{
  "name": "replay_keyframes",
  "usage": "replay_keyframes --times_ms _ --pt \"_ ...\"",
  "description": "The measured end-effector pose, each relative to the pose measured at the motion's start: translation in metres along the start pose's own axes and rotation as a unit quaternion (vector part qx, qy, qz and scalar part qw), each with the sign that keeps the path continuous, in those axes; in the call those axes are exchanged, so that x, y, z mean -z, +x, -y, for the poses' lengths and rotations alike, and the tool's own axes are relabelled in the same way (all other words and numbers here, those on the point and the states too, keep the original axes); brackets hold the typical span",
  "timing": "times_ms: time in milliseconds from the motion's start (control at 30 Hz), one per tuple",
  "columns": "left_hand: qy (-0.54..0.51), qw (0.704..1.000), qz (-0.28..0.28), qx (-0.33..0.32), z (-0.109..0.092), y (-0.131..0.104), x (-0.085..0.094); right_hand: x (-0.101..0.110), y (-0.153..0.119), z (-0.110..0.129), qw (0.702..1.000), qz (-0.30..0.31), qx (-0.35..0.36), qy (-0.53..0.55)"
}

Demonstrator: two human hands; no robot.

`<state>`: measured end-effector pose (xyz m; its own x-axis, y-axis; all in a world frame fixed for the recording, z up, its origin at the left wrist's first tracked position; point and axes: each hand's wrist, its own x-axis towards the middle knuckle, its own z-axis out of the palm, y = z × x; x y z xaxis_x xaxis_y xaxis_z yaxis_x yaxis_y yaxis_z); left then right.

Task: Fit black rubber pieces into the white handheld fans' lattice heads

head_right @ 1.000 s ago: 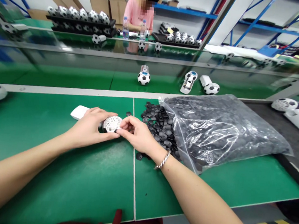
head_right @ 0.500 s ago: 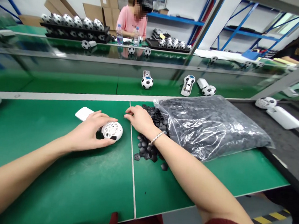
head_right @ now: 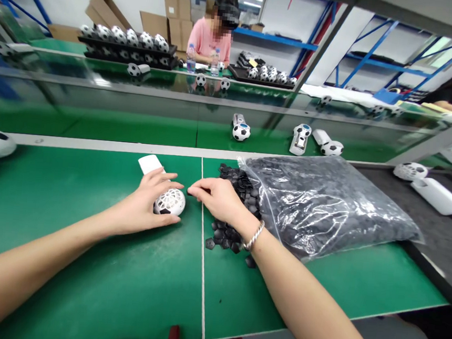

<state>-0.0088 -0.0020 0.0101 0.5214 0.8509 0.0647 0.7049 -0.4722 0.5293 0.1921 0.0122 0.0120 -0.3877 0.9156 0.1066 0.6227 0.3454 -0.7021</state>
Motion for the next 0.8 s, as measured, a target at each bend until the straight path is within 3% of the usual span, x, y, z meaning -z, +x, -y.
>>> replay_keyframes --times_ms 133,267,367,467,533,667,800 --pt "-0.052 0.995 0.031 -0.082 0.001 0.001 -0.001 -0.008 -0.015 0.004 0.998 -0.029 0.014 0.048" --pt "-0.109 0.993 -0.032 -0.043 0.0 0.001 -0.006 -0.017 -0.017 0.007 0.994 -0.079 0.057 0.04" --pt "-0.14 0.985 -0.095 -0.017 -0.003 0.001 -0.013 -0.021 -0.017 0.009 0.993 -0.089 0.034 0.072" --pt "-0.152 0.984 -0.096 -0.019 -0.006 0.001 -0.015 -0.022 -0.018 0.01 0.983 -0.063 -0.017 0.171" --pt "-0.162 0.983 -0.085 -0.017 -0.006 0.001 -0.015 -0.02 -0.019 0.011 0.979 -0.067 -0.008 0.194" --pt "-0.178 0.981 -0.073 -0.013 -0.005 0.002 -0.011 -0.017 -0.021 0.013 0.989 -0.072 0.098 0.079" --pt "-0.161 0.985 -0.056 -0.003 -0.003 0.002 -0.009 -0.014 -0.021 0.012 0.99 -0.048 0.135 -0.017"
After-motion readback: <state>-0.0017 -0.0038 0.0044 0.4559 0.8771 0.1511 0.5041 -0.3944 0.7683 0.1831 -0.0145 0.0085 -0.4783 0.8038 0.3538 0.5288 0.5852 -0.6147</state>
